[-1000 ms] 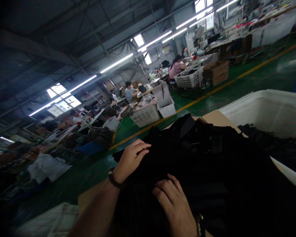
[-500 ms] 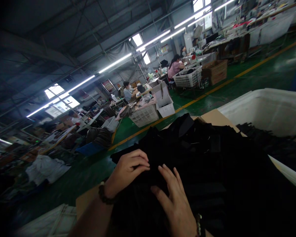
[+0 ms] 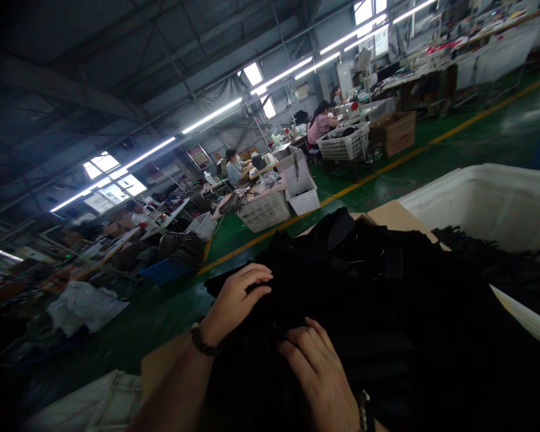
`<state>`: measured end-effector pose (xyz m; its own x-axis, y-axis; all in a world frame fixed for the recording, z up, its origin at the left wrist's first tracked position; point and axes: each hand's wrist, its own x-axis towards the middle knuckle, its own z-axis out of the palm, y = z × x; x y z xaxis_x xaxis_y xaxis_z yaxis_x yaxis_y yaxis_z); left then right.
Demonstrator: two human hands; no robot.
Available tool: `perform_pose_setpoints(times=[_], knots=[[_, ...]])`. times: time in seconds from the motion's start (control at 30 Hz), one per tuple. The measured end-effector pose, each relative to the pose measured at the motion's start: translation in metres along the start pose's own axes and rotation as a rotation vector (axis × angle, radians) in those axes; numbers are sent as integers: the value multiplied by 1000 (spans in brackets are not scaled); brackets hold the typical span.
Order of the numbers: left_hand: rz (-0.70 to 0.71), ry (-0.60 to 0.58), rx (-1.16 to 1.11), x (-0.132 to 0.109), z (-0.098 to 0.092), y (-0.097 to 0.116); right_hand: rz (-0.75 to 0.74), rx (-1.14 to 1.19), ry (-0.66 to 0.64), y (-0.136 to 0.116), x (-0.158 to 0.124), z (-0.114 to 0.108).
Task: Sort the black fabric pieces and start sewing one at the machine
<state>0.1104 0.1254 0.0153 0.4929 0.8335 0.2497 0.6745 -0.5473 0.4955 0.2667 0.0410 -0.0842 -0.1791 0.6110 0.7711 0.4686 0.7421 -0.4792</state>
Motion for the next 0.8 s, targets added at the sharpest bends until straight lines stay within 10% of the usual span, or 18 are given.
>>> perform_pose_setpoints(times=[0.33,0.8], knots=[[109,159,255,24,14,-11,22,38,11,1,-6,4],[106,17,354,21,5,-8,15,-15,34,0,-3,1]])
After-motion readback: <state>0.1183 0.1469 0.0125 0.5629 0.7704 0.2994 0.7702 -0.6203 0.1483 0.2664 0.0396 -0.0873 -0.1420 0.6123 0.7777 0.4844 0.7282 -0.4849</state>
